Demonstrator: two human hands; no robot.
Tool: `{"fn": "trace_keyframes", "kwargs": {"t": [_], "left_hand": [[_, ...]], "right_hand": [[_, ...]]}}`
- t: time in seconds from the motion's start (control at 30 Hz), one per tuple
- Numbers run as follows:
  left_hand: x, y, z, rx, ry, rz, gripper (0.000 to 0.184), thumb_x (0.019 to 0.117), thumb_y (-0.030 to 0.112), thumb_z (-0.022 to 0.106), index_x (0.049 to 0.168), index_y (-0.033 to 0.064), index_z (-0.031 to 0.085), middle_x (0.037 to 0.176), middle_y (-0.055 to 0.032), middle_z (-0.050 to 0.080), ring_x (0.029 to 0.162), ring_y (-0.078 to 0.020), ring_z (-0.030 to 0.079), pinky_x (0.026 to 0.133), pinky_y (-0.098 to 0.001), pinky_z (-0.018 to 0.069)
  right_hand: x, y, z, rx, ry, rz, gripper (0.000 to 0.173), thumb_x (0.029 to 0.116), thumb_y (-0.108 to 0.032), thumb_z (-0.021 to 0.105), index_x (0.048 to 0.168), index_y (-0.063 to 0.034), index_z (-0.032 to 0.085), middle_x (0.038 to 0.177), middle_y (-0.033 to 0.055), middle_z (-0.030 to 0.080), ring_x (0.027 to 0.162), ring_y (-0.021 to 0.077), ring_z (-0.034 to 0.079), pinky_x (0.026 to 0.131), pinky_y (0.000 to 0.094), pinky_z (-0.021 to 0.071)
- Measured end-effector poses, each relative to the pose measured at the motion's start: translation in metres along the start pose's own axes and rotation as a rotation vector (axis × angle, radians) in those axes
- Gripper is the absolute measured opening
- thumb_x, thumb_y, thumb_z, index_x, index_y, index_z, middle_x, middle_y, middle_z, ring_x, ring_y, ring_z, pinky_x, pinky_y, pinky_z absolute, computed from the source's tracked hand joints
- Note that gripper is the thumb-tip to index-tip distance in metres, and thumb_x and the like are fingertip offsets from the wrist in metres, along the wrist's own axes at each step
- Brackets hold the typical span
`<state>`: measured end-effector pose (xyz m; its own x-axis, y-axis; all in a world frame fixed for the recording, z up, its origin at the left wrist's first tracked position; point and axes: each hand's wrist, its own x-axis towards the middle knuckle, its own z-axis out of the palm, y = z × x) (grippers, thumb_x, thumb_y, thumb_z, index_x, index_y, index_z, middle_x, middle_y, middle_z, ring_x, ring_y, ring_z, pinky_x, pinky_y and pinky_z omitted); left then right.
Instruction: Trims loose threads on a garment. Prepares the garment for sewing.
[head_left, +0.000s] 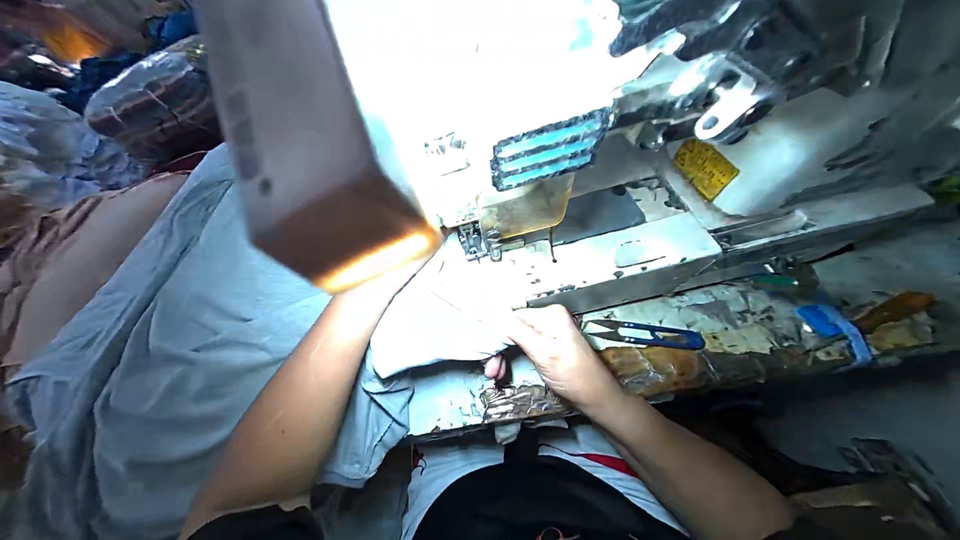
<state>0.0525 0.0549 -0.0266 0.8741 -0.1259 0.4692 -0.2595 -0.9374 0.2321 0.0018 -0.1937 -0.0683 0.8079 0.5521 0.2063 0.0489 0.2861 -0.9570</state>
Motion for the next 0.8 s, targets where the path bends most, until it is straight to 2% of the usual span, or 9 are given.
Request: {"fn": "trace_keyframes", "kwargs": {"t": [0.13,0.3,0.4,0.43,0.5,0.6,0.67,0.7,0.8], "left_hand": [[0.0,-0.005,0.004,0.065,0.037,-0.015,0.03,0.0929,0.023,0.068,0.11,-0.0015,0.071,0.106,-0.0194,0.072,0.104,-0.0241,0.068,0.095,-0.0436,0.0499],[0.002,-0.011,0.012,0.004,0.094,-0.008,0.028,0.091,0.023,0.071,0.11,0.0031,0.072,0.107,-0.0132,0.072,0.106,-0.0164,0.067,0.097,-0.0361,0.0489],[0.006,-0.007,0.013,0.065,0.059,-0.031,0.031,0.0923,0.029,0.07,0.111,0.0043,0.073,0.108,-0.0155,0.072,0.107,-0.0231,0.068,0.096,-0.0447,0.0495],[0.011,0.0,0.011,0.079,0.024,-0.067,0.033,0.0919,0.03,0.07,0.113,0.004,0.073,0.11,-0.0157,0.072,0.109,-0.0239,0.068,0.096,-0.0452,0.0495],[0.026,0.017,0.005,0.026,-0.116,-0.206,0.047,0.0911,0.03,0.074,0.127,0.0011,0.066,0.126,-0.0177,0.068,0.123,-0.0265,0.063,0.106,-0.0471,0.0461],[0.027,-0.004,0.036,-0.074,0.122,-0.092,0.052,0.0792,0.037,0.081,0.118,0.0031,0.069,0.112,-0.0161,0.072,0.108,-0.0291,0.069,0.094,-0.0526,0.0546],[0.022,0.02,0.008,-0.066,0.033,-0.155,0.043,0.0831,0.033,0.079,0.112,0.0028,0.071,0.108,-0.0168,0.073,0.106,-0.0314,0.07,0.093,-0.0555,0.0542],[0.017,0.044,-0.019,-0.074,-0.093,-0.235,0.04,0.0893,0.029,0.076,0.115,-0.0009,0.07,0.112,-0.021,0.071,0.112,-0.0358,0.067,0.099,-0.0585,0.0496],[-0.016,0.077,-0.052,-0.041,-0.233,-0.288,0.039,0.0963,0.032,0.071,0.113,-0.0038,0.071,0.111,-0.024,0.069,0.113,-0.0402,0.064,0.099,-0.0602,0.0481]], "right_hand": [[0.001,0.002,0.005,-0.013,-0.002,-0.004,0.038,0.106,-0.007,0.044,0.076,-0.004,0.068,0.067,-0.0059,0.071,0.06,-0.0019,0.067,0.062,0.0155,0.0583],[0.003,0.001,0.011,0.001,0.025,0.034,0.041,0.1084,-0.011,0.043,0.078,-0.0035,0.07,0.065,-0.0044,0.071,0.056,0.0006,0.067,0.059,0.0171,0.0588],[0.002,0.0,0.012,0.014,0.045,0.05,0.043,0.1082,-0.009,0.042,0.075,-0.0037,0.069,0.063,-0.0039,0.07,0.055,0.0008,0.067,0.058,0.0167,0.0583],[0.003,0.0,0.012,0.011,0.047,0.048,0.044,0.1082,-0.009,0.042,0.075,-0.0037,0.069,0.062,-0.0039,0.07,0.055,0.0007,0.067,0.058,0.0167,0.0581],[0.003,0.002,0.012,0.008,0.041,0.043,0.043,0.1079,-0.008,0.042,0.075,-0.0029,0.07,0.063,-0.0028,0.07,0.056,0.0018,0.067,0.059,0.0177,0.0586],[0.001,0.005,0.007,0.002,-0.013,0.063,0.036,0.1045,-0.005,0.046,0.078,-0.0028,0.07,0.069,-0.0002,0.073,0.058,0.0036,0.068,0.059,0.019,0.0587],[-0.004,0.003,0.004,-0.044,-0.039,0.089,0.033,0.1029,-0.005,0.047,0.08,-0.0036,0.071,0.072,-0.0013,0.074,0.058,0.0023,0.067,0.058,0.0185,0.0572],[-0.008,0.001,0.003,-0.068,-0.049,0.096,0.033,0.1034,-0.006,0.046,0.082,-0.0037,0.071,0.073,-0.0021,0.074,0.058,0.0017,0.066,0.058,0.0184,0.0571],[-0.015,0.001,0.003,-0.109,-0.035,0.095,0.035,0.1045,-0.007,0.044,0.083,-0.0045,0.071,0.074,-0.0031,0.074,0.058,0.0015,0.067,0.057,0.0182,0.0575]]}}
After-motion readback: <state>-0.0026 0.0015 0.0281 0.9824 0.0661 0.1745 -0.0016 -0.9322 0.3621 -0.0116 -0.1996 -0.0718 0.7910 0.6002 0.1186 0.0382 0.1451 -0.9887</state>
